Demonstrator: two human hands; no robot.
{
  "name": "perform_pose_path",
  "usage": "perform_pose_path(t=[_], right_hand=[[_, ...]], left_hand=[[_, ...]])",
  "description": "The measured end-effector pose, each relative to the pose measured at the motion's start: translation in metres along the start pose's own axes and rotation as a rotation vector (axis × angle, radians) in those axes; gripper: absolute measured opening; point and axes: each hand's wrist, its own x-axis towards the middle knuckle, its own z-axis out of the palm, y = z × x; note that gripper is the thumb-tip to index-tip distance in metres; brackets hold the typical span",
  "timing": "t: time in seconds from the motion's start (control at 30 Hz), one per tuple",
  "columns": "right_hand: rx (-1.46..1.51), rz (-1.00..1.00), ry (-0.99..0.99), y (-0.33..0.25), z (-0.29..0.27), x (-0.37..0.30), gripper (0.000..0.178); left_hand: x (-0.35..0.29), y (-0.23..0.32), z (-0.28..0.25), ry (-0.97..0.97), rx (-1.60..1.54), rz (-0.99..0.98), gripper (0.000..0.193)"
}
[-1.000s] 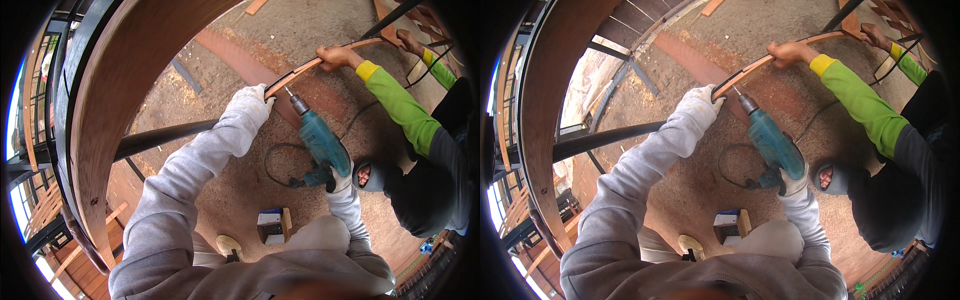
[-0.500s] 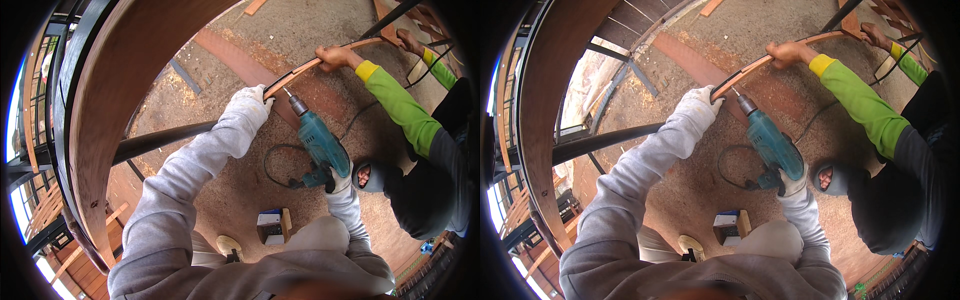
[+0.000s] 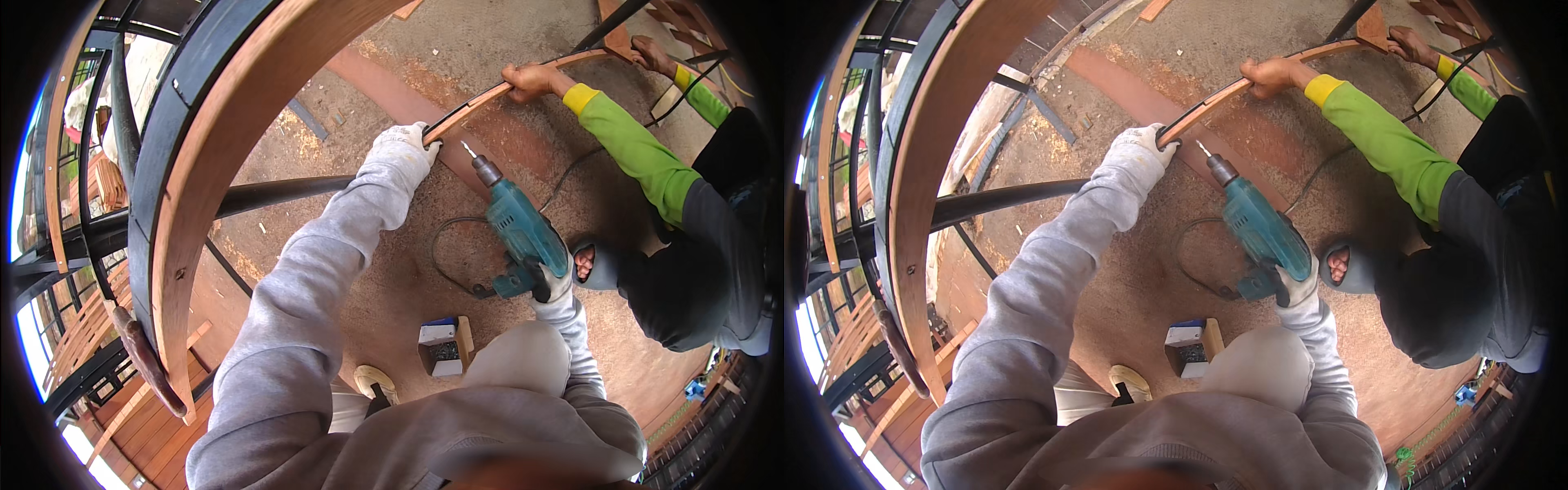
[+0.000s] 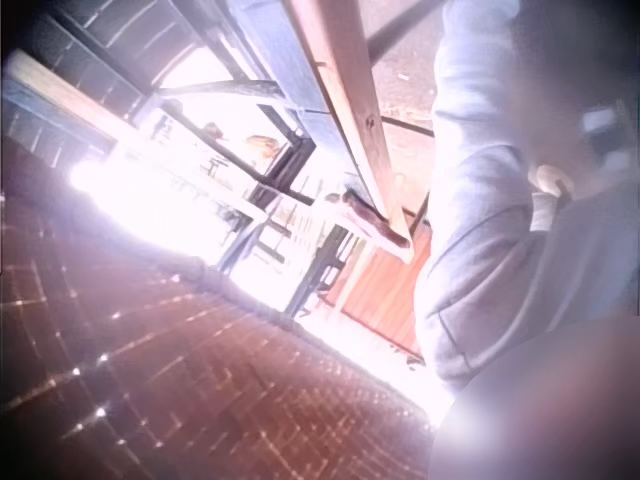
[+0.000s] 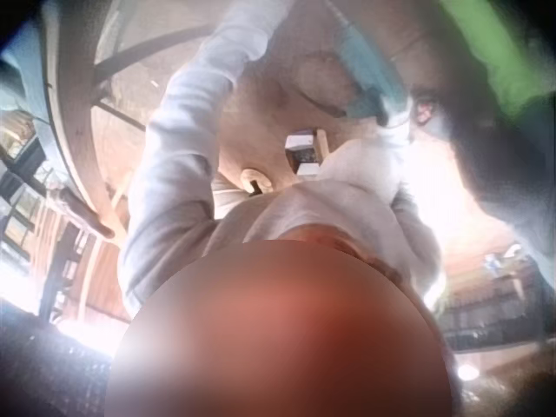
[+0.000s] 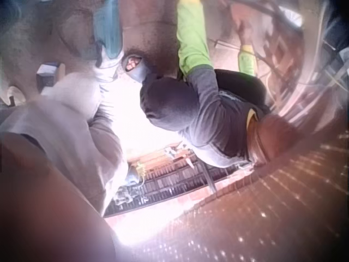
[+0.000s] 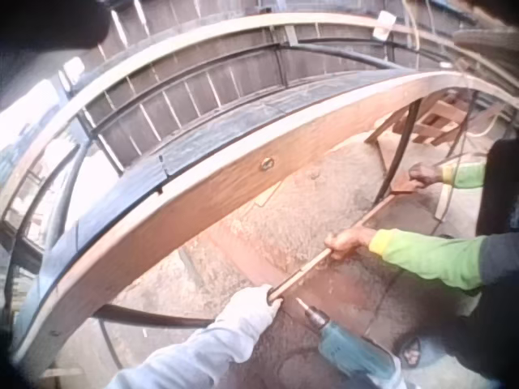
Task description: The person uses a corded drill to drive screws into a curved wooden strip held in place by a coworker. The person repeatedly picks up screws, aligns the drill, and fastens the strip to a metal frame.
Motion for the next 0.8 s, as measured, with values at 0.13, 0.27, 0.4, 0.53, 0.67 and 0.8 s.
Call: perform_pose_path(t=[0.13, 0.27, 0.4, 0.53, 0.67, 0.8], right_hand=[[0.319, 0.294, -0.14, -0.039, -0.012, -0.026, 0.074], [0.518, 0.336, -0.136, -0.027, -0.019, -0.038, 0.072], [0.534, 0.342, -0.09, -0.033, -0.025, -0.052, 0.069], [0.52, 0.325, -0.135, -0.036, -0.039, -0.067, 0.07], [0.593, 0.36, -0.141, -0.035, -0.048, -0.09, 0.077], [0.635, 0.284, -0.152, -0.034, -0.049, -0.107, 0.077]], left_hand=[[-0.006, 0.004, -0.002, 0.046, 0.026, -0.04, 0.041], [-0.001, 0.008, -0.002, 0.03, 0.04, -0.073, 0.046], [-0.006, 0.013, -0.007, -0.008, 0.065, -0.105, 0.05], [-0.001, 0.002, 0.011, 0.179, 0.049, 0.015, 0.039], [-0.002, -0.004, 0.006, 0.157, -0.003, 0.016, 0.044], [-0.035, -0.003, 0.027, 0.485, -0.034, 0.159, 0.065]])
